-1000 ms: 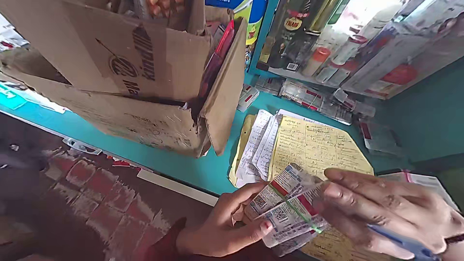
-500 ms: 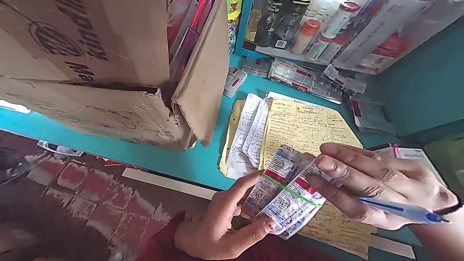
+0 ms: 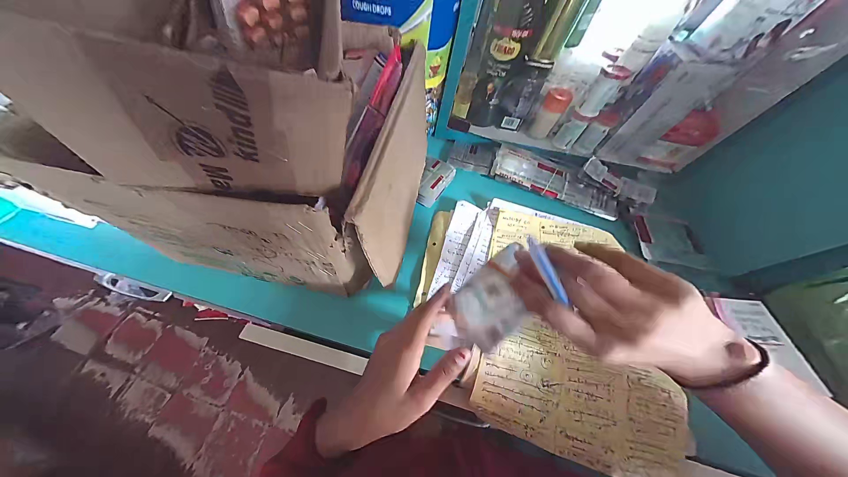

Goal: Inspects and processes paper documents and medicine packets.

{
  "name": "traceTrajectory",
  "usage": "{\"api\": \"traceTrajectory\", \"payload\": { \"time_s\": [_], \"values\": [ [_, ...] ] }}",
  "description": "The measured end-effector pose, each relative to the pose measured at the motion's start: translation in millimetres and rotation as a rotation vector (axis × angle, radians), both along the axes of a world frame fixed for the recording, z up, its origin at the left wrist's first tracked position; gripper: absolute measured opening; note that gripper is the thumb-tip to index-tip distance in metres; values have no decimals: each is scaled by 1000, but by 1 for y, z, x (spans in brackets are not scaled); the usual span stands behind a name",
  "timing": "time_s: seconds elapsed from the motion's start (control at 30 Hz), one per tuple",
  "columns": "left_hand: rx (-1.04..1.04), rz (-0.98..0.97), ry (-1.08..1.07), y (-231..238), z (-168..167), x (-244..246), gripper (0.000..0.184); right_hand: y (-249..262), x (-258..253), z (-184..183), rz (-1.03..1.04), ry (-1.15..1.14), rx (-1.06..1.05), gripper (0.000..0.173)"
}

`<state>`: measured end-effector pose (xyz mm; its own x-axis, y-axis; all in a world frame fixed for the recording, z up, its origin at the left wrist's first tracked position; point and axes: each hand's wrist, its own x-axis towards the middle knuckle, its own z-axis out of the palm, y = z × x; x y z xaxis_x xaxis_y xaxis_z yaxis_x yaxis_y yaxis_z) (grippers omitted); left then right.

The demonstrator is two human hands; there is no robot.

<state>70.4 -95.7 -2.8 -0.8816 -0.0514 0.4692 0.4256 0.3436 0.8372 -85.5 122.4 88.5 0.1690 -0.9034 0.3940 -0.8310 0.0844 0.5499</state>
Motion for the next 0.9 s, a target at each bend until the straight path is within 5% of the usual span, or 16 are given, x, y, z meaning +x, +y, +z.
{"api": "traceTrajectory", "payload": {
  "time_s": [0.1,0.33,0.57,0.77,0.9],
  "values": [
    [-217,172,31,-12,-13,-5,48,-24,-35,0,-322,-186,-40,23],
    [-668,158,193,-18,-35,-8,39,-107,-99,-1,-867,-600,2,24],
    [-702,79,201,-27,-35,-4,39,-138,-111,-4,-800,-810,-48,35],
    [-609,-1,259,-32,-39,-2,41,-34,8,13,-583,-574,-251,26],
    [-441,-95,354,-32,-42,0,31,3,55,4,-640,-355,-264,24]
  ]
}}
